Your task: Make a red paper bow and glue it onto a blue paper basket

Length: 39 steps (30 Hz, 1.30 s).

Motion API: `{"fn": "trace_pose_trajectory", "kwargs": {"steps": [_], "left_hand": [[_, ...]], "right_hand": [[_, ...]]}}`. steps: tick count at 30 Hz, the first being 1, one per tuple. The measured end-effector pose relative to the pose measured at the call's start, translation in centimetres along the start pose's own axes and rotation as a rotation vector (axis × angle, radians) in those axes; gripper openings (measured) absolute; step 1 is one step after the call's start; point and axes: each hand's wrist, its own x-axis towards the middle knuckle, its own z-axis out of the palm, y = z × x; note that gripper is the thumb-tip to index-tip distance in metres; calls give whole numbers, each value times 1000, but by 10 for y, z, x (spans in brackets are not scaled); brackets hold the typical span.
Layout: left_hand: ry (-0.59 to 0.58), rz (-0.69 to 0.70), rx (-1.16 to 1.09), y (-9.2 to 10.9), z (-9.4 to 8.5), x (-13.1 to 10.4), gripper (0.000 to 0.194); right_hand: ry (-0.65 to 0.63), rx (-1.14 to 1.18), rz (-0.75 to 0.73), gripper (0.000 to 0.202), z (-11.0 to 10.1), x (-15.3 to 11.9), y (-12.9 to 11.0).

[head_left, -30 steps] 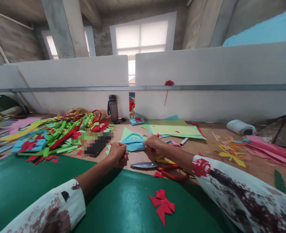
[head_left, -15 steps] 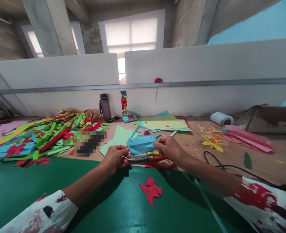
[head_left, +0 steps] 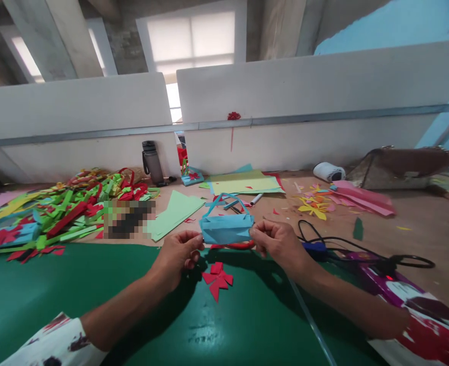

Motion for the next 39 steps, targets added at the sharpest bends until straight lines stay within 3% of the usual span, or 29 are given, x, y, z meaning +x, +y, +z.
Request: {"fn": "trace_pose_trajectory", "kwargs": {"steps": [8,17,30,39], "left_hand": [[31,-14,-14,-6,-2,4,28],[80,69,53,-9,4,3,28],[71,62,17,-9,8,1,39],[98,131,79,-8,7,2,29]], "right_hand": [[-34,-28,-47,24,2,-5,-1],[-22,16,-27,20,3,-6,2],[20,10,-40,25,2,-7,0],[11,-1,-68,24,2,-9,0]]}}
